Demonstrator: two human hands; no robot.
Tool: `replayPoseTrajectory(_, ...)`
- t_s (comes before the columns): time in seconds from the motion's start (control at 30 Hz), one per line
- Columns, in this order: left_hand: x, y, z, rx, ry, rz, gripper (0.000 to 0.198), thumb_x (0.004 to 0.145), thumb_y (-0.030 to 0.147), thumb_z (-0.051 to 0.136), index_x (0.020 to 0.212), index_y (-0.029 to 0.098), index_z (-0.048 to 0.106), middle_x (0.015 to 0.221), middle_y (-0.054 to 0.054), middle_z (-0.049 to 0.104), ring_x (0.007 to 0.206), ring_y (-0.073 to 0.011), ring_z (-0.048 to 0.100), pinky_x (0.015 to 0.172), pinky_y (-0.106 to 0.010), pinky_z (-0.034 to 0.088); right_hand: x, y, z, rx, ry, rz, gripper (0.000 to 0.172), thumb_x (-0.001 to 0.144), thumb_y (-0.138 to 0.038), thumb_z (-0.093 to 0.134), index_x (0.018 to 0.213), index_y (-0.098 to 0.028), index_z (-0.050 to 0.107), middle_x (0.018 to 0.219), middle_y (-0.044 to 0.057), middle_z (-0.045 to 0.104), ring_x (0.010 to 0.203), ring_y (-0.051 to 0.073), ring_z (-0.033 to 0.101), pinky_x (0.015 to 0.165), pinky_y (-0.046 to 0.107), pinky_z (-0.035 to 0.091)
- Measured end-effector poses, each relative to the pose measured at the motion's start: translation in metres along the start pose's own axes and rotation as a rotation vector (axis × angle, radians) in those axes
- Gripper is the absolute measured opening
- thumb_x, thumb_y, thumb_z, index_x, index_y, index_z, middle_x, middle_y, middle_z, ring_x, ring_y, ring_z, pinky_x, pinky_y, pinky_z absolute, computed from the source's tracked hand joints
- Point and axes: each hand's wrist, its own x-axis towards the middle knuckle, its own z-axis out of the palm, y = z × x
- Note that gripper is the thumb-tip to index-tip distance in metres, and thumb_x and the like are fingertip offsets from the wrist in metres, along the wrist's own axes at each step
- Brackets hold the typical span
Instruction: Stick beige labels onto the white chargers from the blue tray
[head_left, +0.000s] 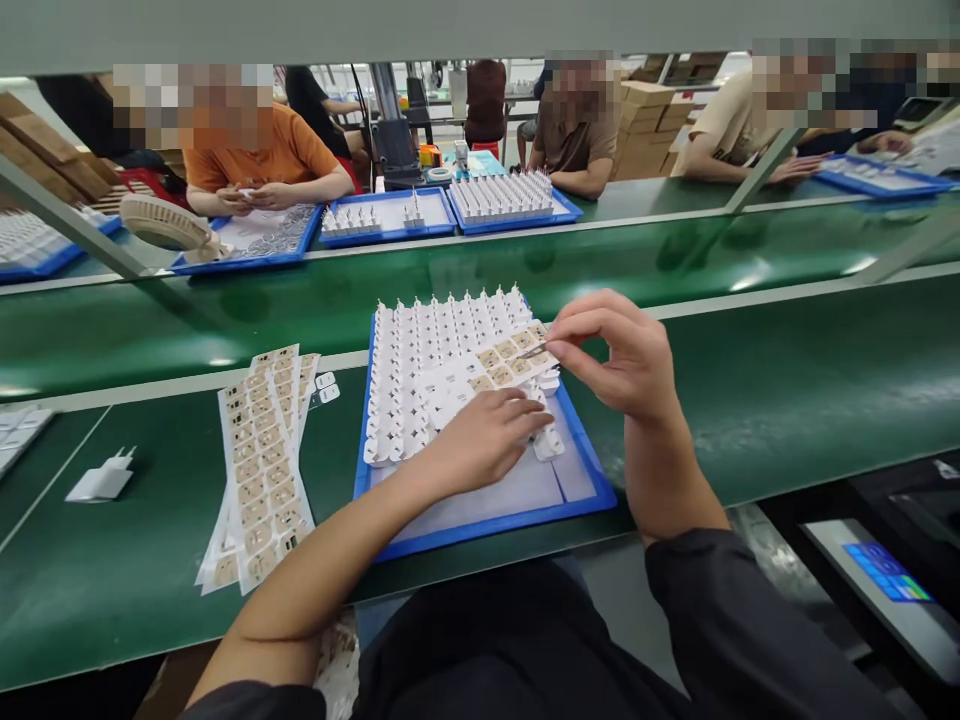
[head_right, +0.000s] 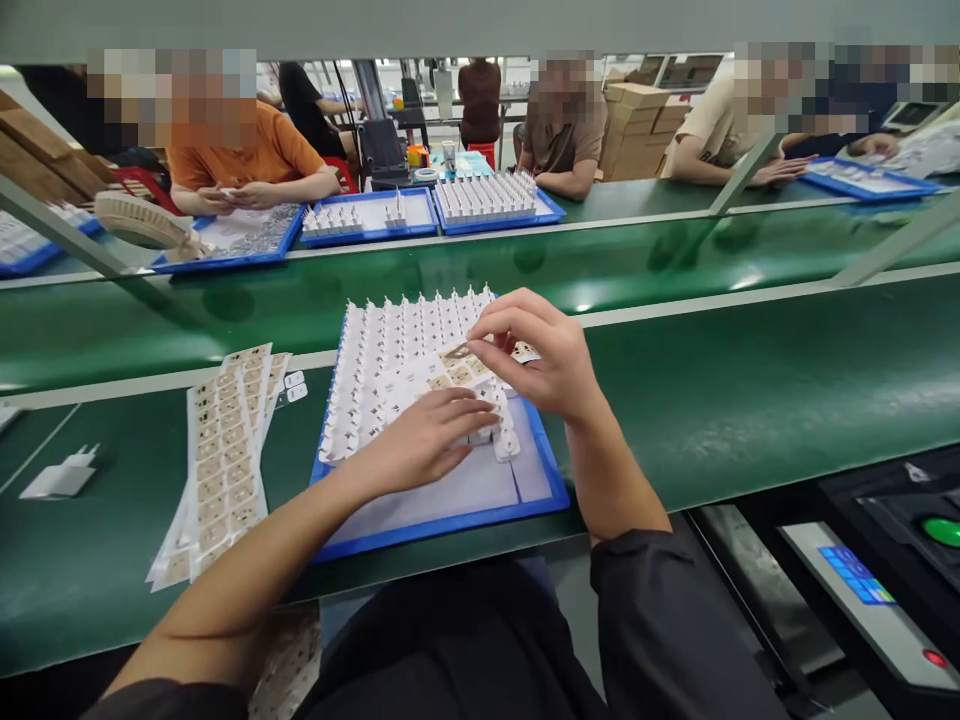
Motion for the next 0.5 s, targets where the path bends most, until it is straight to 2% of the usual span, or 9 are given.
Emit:
replayPoseTrajectory(0.07, 0.014, 0.01, 0.024, 0.199, -0.077, 0.164, 0.046, 0.094, 0.009, 0.055, 0.138, 0.023, 0.058, 0.151, -0.009, 0.056, 0.146, -0.0305, 0.045, 0.121, -0.051, 0.033, 0.0, -0.001, -0.005, 0.01, 0.026, -0.012, 0.007, 0.095, -0.03, 0.066, 0.09, -0.028, 0.071, 0.092, 0.004, 0.071, 0.078, 0.02, 0.065, 0.064, 0.036, 0.058)
replayPoseTrajectory(0.13, 0.028, 0.014, 0.05, 0.372, -0.096, 0.278, 0.038, 0.096, 0.008, 0.055, 0.13, 0.02, 0.064, 0.151, -0.009, 0.056, 0.147, -0.0291, 0.044, 0.123, -0.05, 0.03, 0.0, -0.001, -0.006, 0.019, 0.038, -0.039, 0.006, 0.094, -0.025, 0.066, 0.09, -0.028, 0.07, 0.092, 0.004, 0.071, 0.076, 0.018, 0.065, 0.062, 0.034, 0.057)
replayPoseTrajectory(0.2, 0.039, 0.014, 0.072, 0.517, -0.095, 0.354, 0.025, 0.097, 0.011, 0.057, 0.116, 0.016, 0.072, 0.143, -0.011, 0.063, 0.142, -0.0276, 0.05, 0.121, -0.046, 0.033, 0.0, 0.0, -0.006, 0.029, 0.055, -0.087, 0.006, 0.093, -0.022, 0.068, 0.091, -0.027, 0.07, 0.091, 0.003, 0.071, 0.073, 0.017, 0.064, 0.06, 0.032, 0.056)
replayPoseTrajectory(0.27, 0.044, 0.012, 0.084, 0.617, -0.088, 0.399, 0.018, 0.096, 0.011, 0.058, 0.103, 0.015, 0.075, 0.127, -0.011, 0.072, 0.135, -0.0259, 0.056, 0.116, -0.042, 0.039, 0.001, 0.002, -0.006, 0.043, 0.079, -0.136, 0.007, 0.091, -0.019, 0.07, 0.09, -0.026, 0.07, 0.089, 0.002, 0.071, 0.07, 0.015, 0.063, 0.058, 0.03, 0.054)
replayPoseTrajectory(0.33, 0.043, 0.011, 0.082, 0.649, -0.083, 0.418, 0.016, 0.095, 0.01, 0.059, 0.096, 0.014, 0.074, 0.11, -0.01, 0.077, 0.125, -0.0236, 0.061, 0.107, -0.039, 0.044, 0.002, 0.003, -0.006, 0.062, 0.086, -0.163, 0.009, 0.089, -0.016, 0.071, 0.091, -0.025, 0.07, 0.088, 0.002, 0.071, 0.07, 0.015, 0.062, 0.057, 0.029, 0.053)
replayPoseTrajectory(0.4, 0.036, 0.013, 0.069, 0.601, -0.072, 0.387, 0.014, 0.095, 0.008, 0.058, 0.099, 0.014, 0.071, 0.1, -0.01, 0.077, 0.114, -0.0224, 0.065, 0.096, -0.036, 0.047, 0.003, 0.003, -0.007, 0.078, 0.082, -0.156, 0.011, 0.089, -0.014, 0.07, 0.091, -0.024, 0.071, 0.089, 0.002, 0.07, 0.072, 0.015, 0.062, 0.059, 0.028, 0.053)
replayPoseTrajectory(0.47, 0.025, 0.014, 0.048, 0.455, -0.006, 0.284, 0.014, 0.096, 0.014, 0.059, 0.108, 0.014, 0.066, 0.102, -0.011, 0.075, 0.107, -0.0237, 0.065, 0.089, -0.037, 0.049, 0.002, 0.002, -0.009, 0.111, 0.089, -0.129, 0.012, 0.089, -0.013, 0.07, 0.091, -0.024, 0.071, 0.088, 0.002, 0.07, 0.075, 0.016, 0.063, 0.06, 0.028, 0.052)
replayPoseTrajectory(0.5, 0.02, 0.015, 0.037, 0.336, 0.07, 0.202, 0.018, 0.095, 0.018, 0.061, 0.113, 0.015, 0.063, 0.104, -0.011, 0.074, 0.104, -0.0242, 0.065, 0.086, -0.037, 0.05, 0.002, 0.001, -0.009, 0.141, 0.097, -0.107, 0.012, 0.089, -0.013, 0.07, 0.091, -0.024, 0.071, 0.087, 0.002, 0.069, 0.076, 0.016, 0.063, 0.061, 0.028, 0.052)
